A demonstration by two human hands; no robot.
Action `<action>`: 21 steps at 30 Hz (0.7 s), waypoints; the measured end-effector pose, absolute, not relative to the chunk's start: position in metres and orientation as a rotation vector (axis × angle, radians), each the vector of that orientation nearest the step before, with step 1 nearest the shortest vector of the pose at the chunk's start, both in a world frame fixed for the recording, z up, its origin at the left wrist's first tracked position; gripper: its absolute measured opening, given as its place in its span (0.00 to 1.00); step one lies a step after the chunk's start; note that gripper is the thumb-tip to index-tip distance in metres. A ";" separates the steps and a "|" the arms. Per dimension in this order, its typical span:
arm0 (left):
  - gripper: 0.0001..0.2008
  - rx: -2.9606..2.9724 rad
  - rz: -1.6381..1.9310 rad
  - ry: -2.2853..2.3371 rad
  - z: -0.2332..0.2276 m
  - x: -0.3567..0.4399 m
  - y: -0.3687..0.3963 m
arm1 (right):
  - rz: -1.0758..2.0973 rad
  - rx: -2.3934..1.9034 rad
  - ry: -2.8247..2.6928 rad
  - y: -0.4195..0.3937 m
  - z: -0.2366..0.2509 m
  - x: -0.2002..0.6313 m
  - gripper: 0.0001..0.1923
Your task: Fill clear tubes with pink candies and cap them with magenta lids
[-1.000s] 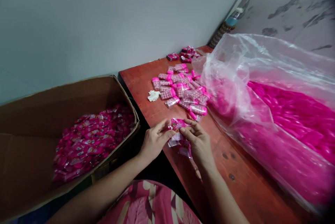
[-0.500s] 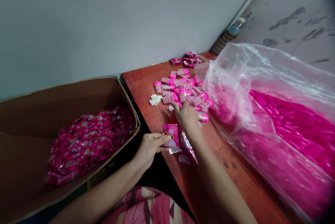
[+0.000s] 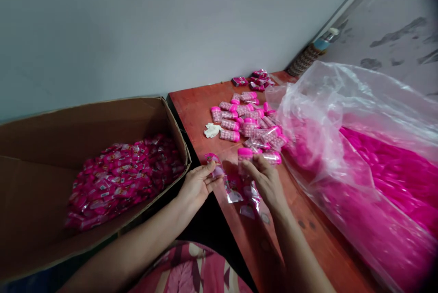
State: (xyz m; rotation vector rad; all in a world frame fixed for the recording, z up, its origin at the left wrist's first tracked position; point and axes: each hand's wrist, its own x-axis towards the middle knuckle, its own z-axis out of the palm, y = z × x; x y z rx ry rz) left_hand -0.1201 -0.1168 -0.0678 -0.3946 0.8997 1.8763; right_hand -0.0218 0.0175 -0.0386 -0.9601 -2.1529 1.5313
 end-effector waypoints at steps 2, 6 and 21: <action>0.05 -0.425 1.904 0.850 -0.069 -0.119 -0.114 | 1.842 -1.003 -1.918 -0.007 -0.033 -0.005 0.16; 0.06 -0.427 1.938 0.765 -0.067 -0.113 -0.108 | 2.011 -1.073 -1.817 -0.048 -0.033 0.011 0.17; 0.05 -0.383 1.995 0.736 -0.060 -0.103 -0.106 | 1.886 -1.023 -1.799 -0.051 -0.046 0.014 0.16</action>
